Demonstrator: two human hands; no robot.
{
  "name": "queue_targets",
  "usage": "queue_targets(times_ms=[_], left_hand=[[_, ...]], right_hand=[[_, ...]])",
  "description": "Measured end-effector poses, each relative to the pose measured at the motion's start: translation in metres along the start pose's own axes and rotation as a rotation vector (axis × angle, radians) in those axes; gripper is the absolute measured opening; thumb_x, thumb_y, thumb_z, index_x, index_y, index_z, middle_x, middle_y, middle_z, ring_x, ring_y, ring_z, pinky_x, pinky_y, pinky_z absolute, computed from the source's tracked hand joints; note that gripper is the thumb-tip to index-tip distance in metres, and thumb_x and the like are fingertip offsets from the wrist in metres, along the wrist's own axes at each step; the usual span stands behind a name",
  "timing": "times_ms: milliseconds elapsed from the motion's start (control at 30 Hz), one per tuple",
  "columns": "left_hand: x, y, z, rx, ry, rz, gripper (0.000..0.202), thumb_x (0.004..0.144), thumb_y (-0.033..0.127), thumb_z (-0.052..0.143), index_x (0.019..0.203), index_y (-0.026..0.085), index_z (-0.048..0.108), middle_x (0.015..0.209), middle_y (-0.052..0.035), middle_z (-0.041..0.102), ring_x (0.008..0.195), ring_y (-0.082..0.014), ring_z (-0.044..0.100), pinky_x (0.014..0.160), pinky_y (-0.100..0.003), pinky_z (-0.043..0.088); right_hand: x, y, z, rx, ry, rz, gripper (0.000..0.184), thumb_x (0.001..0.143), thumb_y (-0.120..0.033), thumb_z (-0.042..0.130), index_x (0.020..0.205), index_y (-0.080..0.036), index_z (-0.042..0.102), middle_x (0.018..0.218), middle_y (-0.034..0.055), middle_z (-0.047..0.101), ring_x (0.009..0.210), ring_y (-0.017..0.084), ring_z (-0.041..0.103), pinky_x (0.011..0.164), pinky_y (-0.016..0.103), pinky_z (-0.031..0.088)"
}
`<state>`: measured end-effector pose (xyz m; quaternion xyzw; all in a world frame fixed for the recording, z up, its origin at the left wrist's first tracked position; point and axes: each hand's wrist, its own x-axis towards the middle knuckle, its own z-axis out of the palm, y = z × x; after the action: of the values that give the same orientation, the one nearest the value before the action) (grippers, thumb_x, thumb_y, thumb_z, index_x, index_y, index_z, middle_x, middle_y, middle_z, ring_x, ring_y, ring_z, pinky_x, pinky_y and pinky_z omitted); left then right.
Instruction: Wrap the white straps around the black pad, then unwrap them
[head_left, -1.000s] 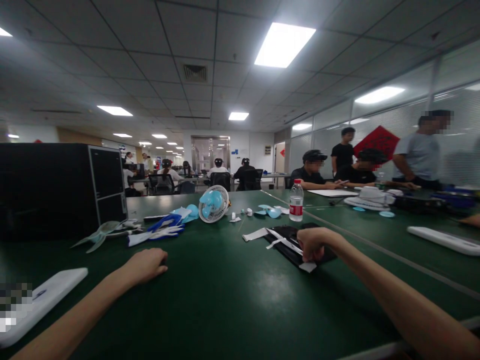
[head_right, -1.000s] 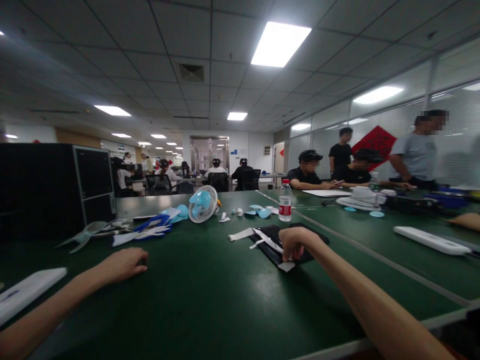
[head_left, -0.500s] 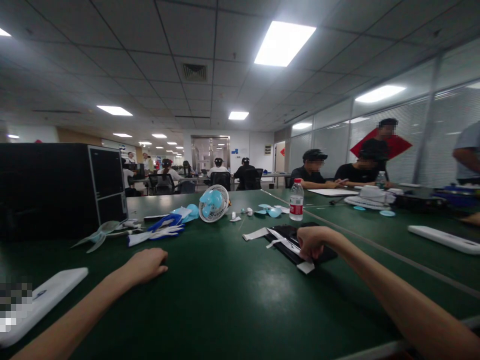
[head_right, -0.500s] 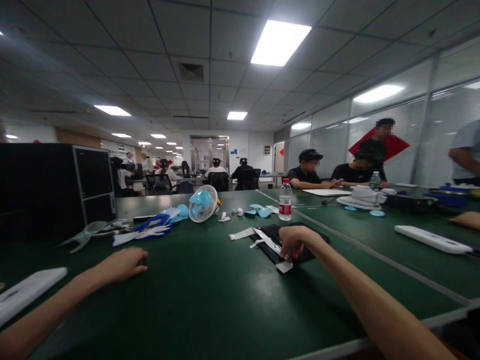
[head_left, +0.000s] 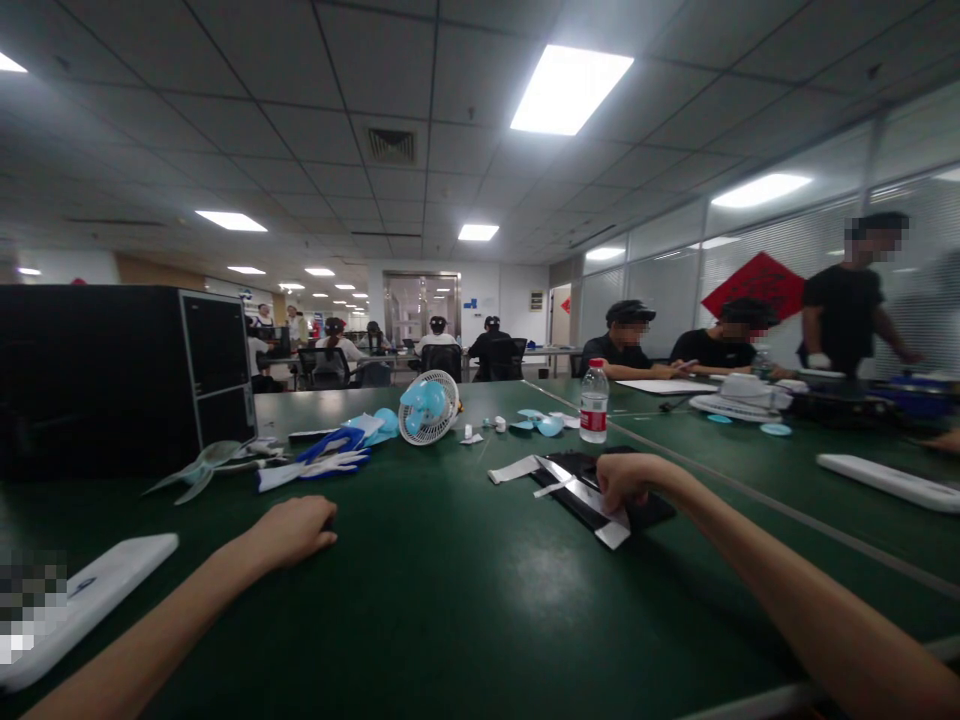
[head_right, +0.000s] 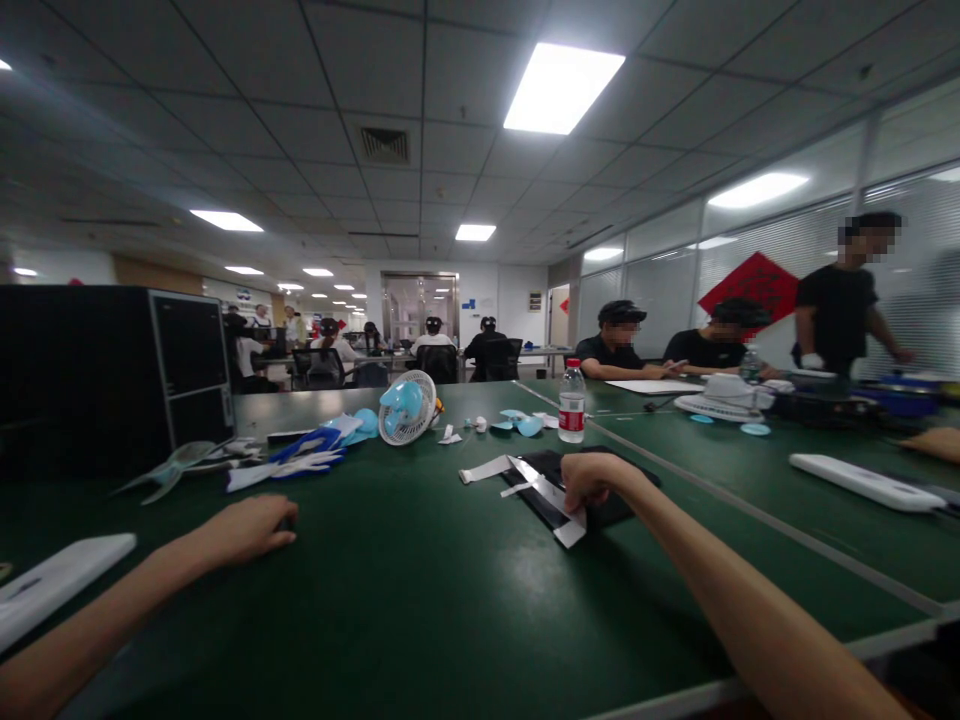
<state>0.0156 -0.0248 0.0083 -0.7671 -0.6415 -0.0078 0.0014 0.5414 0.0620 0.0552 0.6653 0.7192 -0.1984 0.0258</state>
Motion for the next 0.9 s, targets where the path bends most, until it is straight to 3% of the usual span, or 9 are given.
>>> queue_targets(times_ms=[100, 233, 500, 600, 767, 900], left_hand=[[0.001, -0.001, 0.001, 0.006, 0.003, 0.000, 0.033, 0.078, 0.044, 0.052, 0.100, 0.023, 0.065, 0.106, -0.0082, 0.066, 0.095, -0.0239, 0.063, 0.077, -0.034, 0.049], [-0.003, 0.007, -0.005, 0.025, -0.012, -0.012, 0.032, 0.079, 0.042, 0.052, 0.101, 0.023, 0.065, 0.107, -0.0083, 0.066, 0.096, -0.0241, 0.062, 0.077, -0.034, 0.049], [-0.006, 0.014, -0.011, 0.039, -0.023, -0.019, 0.032, 0.079, 0.040, 0.052, 0.101, 0.021, 0.065, 0.109, -0.0088, 0.066, 0.098, -0.0244, 0.062, 0.079, -0.034, 0.049], [-0.003, 0.009, -0.006, 0.042, -0.015, -0.014, 0.031, 0.078, 0.041, 0.052, 0.100, 0.022, 0.065, 0.108, -0.0083, 0.067, 0.098, -0.0243, 0.062, 0.079, -0.034, 0.049], [0.001, 0.002, 0.000, 0.020, 0.012, 0.001, 0.033, 0.078, 0.043, 0.053, 0.101, 0.023, 0.065, 0.107, -0.0082, 0.067, 0.097, -0.0242, 0.062, 0.078, -0.034, 0.048], [0.002, 0.001, 0.000, 0.013, -0.005, -0.012, 0.032, 0.078, 0.042, 0.054, 0.101, 0.023, 0.065, 0.106, -0.0083, 0.066, 0.095, -0.0236, 0.063, 0.076, -0.033, 0.049]], right_hand=[[-0.003, 0.000, -0.006, -0.018, -0.001, -0.029, 0.018, 0.057, -0.025, 0.073, 0.064, -0.014, 0.061, 0.056, 0.0017, 0.054, 0.049, 0.012, 0.049, 0.042, 0.021, 0.038], [-0.015, -0.005, -0.015, 0.088, 0.042, -0.187, 0.018, 0.063, -0.029, 0.065, 0.074, -0.015, 0.060, 0.062, 0.0002, 0.053, 0.053, 0.010, 0.047, 0.043, 0.020, 0.034], [-0.024, -0.015, -0.025, 0.234, 0.176, -0.385, 0.025, 0.069, -0.037, 0.060, 0.077, -0.014, 0.056, 0.062, -0.0022, 0.049, 0.053, 0.010, 0.045, 0.048, 0.022, 0.036], [-0.008, -0.021, -0.032, 0.146, 0.354, -0.348, 0.024, 0.074, -0.036, 0.058, 0.080, -0.013, 0.060, 0.064, 0.0008, 0.055, 0.056, 0.013, 0.050, 0.052, 0.023, 0.038], [0.030, -0.045, -0.047, -0.194, 0.760, -0.175, 0.017, 0.081, -0.027, 0.056, 0.084, -0.014, 0.066, 0.085, 0.0104, 0.068, 0.083, 0.022, 0.062, 0.070, 0.025, 0.042], [0.062, -0.065, -0.049, -0.414, 0.882, -0.060, 0.028, 0.091, -0.022, 0.042, 0.108, -0.012, 0.062, 0.106, 0.0197, 0.063, 0.099, 0.028, 0.062, 0.080, 0.033, 0.045]])
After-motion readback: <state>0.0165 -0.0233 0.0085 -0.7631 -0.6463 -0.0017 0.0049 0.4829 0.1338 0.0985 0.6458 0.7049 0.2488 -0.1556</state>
